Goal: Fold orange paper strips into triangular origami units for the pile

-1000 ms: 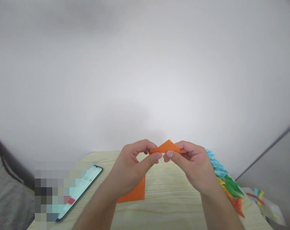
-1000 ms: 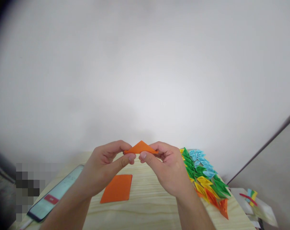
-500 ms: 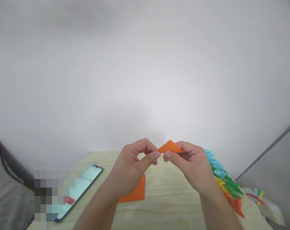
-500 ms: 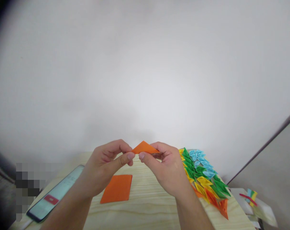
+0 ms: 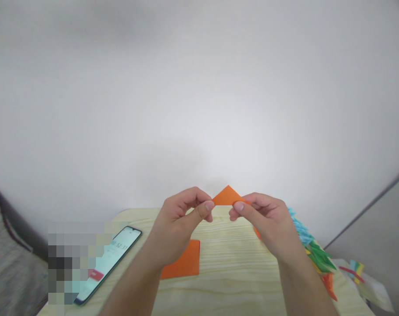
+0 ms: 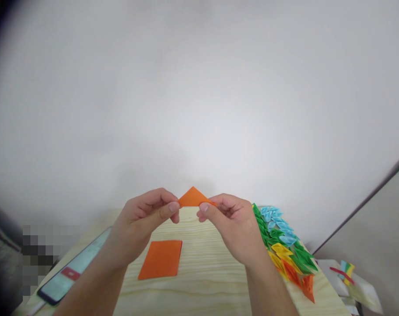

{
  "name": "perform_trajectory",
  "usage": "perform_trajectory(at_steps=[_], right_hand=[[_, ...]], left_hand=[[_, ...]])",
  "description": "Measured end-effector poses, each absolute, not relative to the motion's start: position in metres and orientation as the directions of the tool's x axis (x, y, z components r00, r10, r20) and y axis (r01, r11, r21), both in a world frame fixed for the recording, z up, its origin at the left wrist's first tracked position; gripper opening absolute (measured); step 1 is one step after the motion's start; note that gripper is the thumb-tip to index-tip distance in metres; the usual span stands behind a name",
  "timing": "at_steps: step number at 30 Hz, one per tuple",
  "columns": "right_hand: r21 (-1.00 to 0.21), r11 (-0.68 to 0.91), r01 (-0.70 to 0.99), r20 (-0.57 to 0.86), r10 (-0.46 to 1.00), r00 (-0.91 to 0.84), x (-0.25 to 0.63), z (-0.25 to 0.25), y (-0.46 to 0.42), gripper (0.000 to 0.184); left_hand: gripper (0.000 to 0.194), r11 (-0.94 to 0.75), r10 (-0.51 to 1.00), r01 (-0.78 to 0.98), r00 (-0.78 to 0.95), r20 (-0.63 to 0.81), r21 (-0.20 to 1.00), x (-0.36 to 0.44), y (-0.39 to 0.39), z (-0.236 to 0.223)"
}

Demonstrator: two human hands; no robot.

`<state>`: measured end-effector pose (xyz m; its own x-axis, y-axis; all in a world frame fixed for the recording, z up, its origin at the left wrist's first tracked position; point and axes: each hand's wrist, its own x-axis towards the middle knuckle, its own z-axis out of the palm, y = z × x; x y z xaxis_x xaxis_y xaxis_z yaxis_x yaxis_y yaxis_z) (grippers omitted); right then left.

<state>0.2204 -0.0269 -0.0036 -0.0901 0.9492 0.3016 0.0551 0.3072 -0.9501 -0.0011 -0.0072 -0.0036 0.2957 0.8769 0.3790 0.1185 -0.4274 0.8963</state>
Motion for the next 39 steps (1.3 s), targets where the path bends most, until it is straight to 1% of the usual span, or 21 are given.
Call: perform_trajectory(at_steps=[3, 6, 10, 13, 15, 17, 20, 23, 28, 32, 39], right_hand=[[-0.946, 0.322, 0.039, 0.319, 0.946, -0.059, 0.223, -0.004, -0.025, 0.025], [-0.939, 0.333, 0.086, 0.330, 0.943, -0.048, 0.224, -0.004, -0.025, 0.026], [-0.942, 0.310, 0.132, 0.299, 0.949, -0.096, 0.223, -0.004, -0.027, 0.025], [-0.951, 0.278, 0.133, 0.256, 0.953, -0.162, 0.219, -0.005, -0.028, 0.024], [-0.958, 0.263, 0.114, 0.240, 0.954, -0.179, 0.215, -0.005, -0.029, 0.025], [-0.968, 0.245, 0.058, 0.230, 0.956, -0.182, 0.212, -0.004, -0.030, 0.023], [-0.976, 0.212, -0.059, 0.219, 0.957, -0.188, 0.207, -0.003, -0.031, 0.021], [-0.970, 0.212, -0.120, 0.232, 0.953, -0.194, 0.206, -0.003, -0.031, 0.024], [-0.966, 0.228, -0.120, 0.249, 0.948, -0.201, 0.208, -0.005, -0.032, 0.021], [-0.957, 0.273, -0.096, 0.288, 0.933, -0.218, 0.209, -0.007, -0.032, 0.018], [-0.945, 0.297, -0.135, 0.322, 0.917, -0.236, 0.210, -0.011, -0.029, 0.015]], left_hand=[[0.026, -0.423, 0.881, 0.116, 0.286, 0.378, 0.899, -0.002, -0.007, -0.003], [0.025, -0.407, 0.882, 0.124, 0.311, 0.354, 0.905, -0.002, -0.008, -0.002], [0.018, -0.370, 0.884, 0.060, 0.330, 0.332, 0.927, 0.000, -0.009, 0.000], [0.030, -0.331, 0.891, -0.025, 0.322, 0.321, 0.943, 0.002, -0.009, -0.001], [0.025, -0.310, 0.896, -0.066, 0.313, 0.315, 0.948, 0.003, -0.008, -0.004], [0.018, -0.291, 0.901, -0.100, 0.305, 0.308, 0.952, 0.004, -0.006, -0.006], [0.015, -0.281, 0.905, -0.149, 0.289, 0.314, 0.948, 0.006, -0.005, -0.006], [0.012, -0.272, 0.905, -0.202, 0.279, 0.322, 0.941, 0.008, -0.003, -0.005], [0.010, -0.233, 0.899, -0.267, 0.307, 0.312, 0.935, 0.009, -0.002, -0.006], [0.011, -0.214, 0.892, -0.271, 0.337, 0.301, 0.939, 0.009, -0.001, -0.008], [0.013, -0.200, 0.886, -0.286, 0.355, 0.297, 0.937, 0.010, -0.001, -0.010]])
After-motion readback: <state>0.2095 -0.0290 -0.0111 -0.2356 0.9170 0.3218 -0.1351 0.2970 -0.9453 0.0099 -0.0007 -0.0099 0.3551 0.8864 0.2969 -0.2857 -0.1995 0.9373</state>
